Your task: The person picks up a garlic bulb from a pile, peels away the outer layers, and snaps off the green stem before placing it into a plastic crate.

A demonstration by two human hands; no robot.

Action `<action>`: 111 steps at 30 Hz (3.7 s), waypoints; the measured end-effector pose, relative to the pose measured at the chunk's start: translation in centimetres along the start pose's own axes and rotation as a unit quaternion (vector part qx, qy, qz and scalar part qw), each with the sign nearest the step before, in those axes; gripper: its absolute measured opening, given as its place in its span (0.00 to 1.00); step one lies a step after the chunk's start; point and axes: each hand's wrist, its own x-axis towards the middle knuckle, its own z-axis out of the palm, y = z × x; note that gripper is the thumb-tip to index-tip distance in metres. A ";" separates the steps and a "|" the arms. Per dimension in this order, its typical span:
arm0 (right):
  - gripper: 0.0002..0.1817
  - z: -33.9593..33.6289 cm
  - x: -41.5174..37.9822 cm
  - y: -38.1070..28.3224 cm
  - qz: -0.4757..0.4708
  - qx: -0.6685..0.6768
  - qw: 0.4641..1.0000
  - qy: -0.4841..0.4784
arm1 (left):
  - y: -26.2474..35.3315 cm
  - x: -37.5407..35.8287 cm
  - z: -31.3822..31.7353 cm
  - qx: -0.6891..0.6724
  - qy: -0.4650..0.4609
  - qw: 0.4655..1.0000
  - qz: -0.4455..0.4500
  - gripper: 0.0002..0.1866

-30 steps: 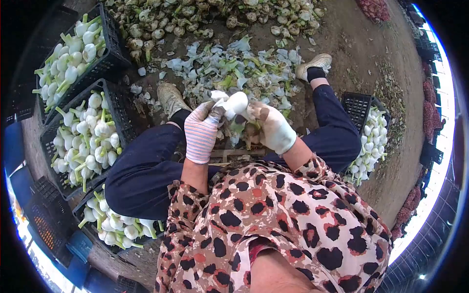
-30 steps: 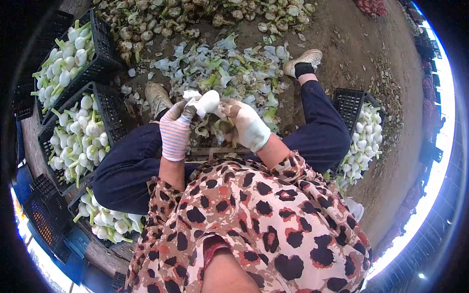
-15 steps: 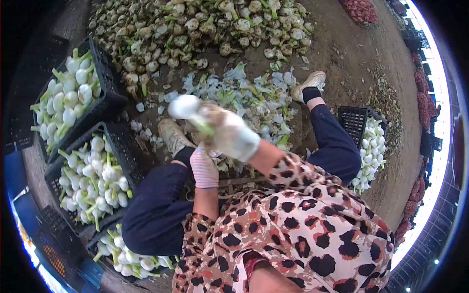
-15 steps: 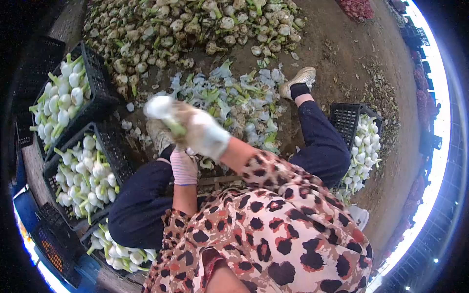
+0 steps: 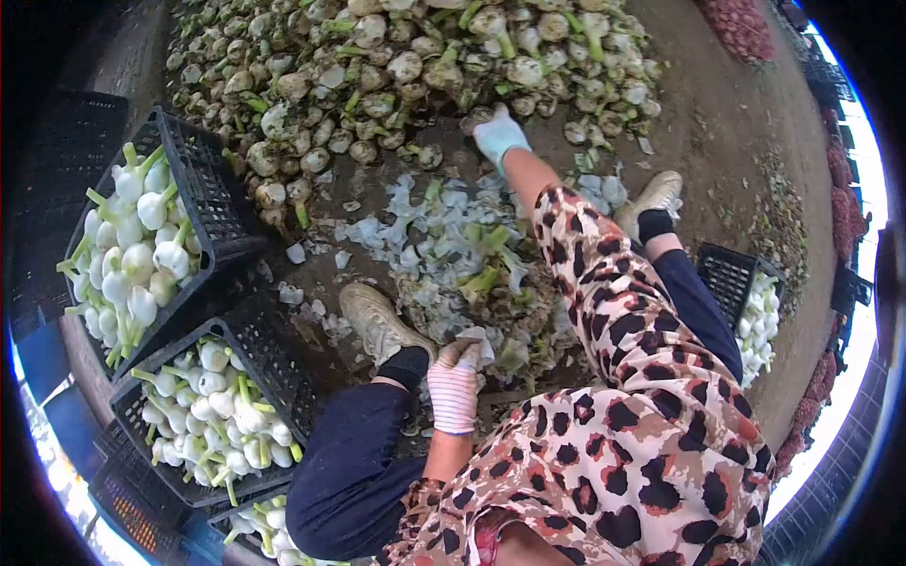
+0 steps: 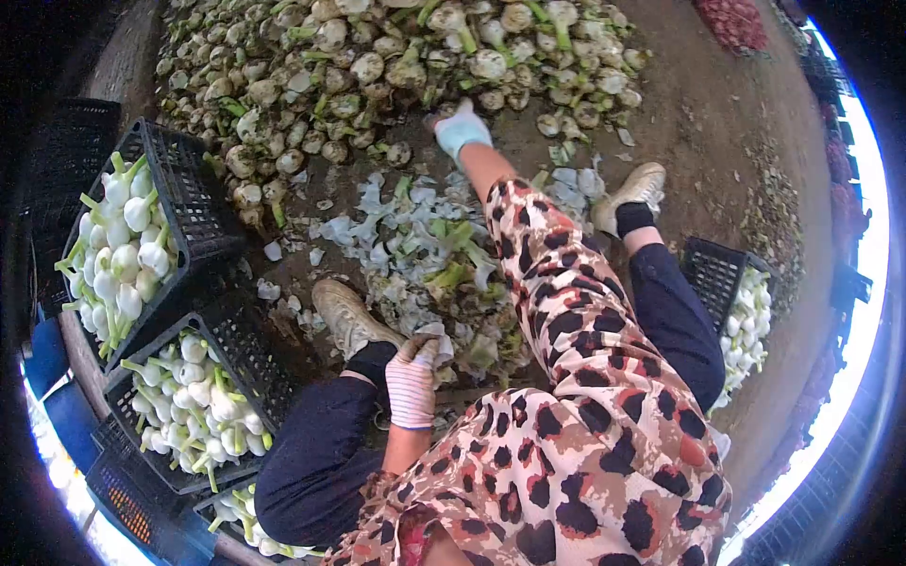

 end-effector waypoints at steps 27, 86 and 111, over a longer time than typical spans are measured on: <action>0.25 -13.6 -42.2 1.2 -0.176 0.514 0.795 -0.269 | 3.9 -6.6 1.2 0.196 -0.035 0.828 0.524 0.48; 0.41 -13.7 -46.1 7.3 -0.372 0.127 0.917 -0.065 | 2.9 -10.5 2.6 0.062 -0.181 0.940 0.281 0.25; 0.19 -17.6 -47.4 4.9 -0.451 0.114 0.884 0.047 | 2.7 -11.1 2.1 -0.079 -0.212 0.938 0.263 0.31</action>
